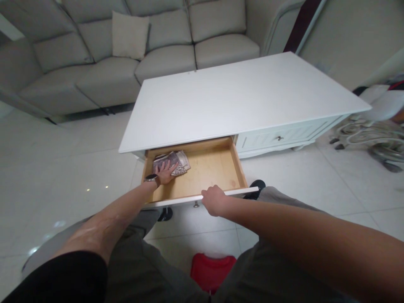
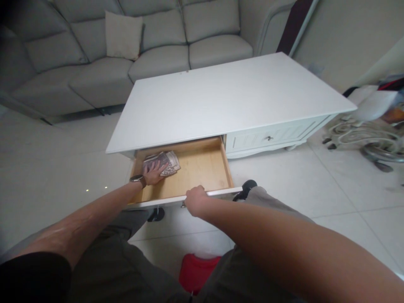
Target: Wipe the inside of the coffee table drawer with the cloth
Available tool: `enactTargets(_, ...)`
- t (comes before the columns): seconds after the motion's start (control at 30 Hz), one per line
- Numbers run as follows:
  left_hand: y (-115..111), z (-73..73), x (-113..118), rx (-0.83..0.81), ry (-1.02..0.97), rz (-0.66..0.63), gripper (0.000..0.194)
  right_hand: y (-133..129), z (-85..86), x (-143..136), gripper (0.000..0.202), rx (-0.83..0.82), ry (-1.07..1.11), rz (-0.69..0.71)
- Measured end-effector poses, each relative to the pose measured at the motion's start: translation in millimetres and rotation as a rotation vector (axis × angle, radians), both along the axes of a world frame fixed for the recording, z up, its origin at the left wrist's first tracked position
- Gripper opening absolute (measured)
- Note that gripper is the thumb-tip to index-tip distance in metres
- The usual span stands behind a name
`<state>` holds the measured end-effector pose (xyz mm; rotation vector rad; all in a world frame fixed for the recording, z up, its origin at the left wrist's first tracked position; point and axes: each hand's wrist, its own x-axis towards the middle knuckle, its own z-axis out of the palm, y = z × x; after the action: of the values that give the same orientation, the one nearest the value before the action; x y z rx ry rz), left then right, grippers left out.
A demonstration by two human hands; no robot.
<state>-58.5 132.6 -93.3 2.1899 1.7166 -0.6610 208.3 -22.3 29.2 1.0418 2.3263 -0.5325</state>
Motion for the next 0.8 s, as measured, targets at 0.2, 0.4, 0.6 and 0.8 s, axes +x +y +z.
enactTargets(0.2,2,-12.7,95,-0.02,-0.164,-0.156,0.073,-1,2.7,0,0.034,0.008,-0.012,0.009)
enactTargets(0.4,-7,-24.1,229,-0.082,-0.402,-0.182,0.075,-2,3.8,0,0.032,0.016,-0.026,0.014)
enactTargets(0.6,-20,-26.2,257,-0.099,-0.437,-0.204,0.079,-1,3.4,1,0.034,0.018,-0.011,0.009)
enactTargets(0.8,-12,1.7,199,-0.239,-0.383,-0.246,0.092,6,-0.2,-3,0.037,-0.001,-0.007,0.048)
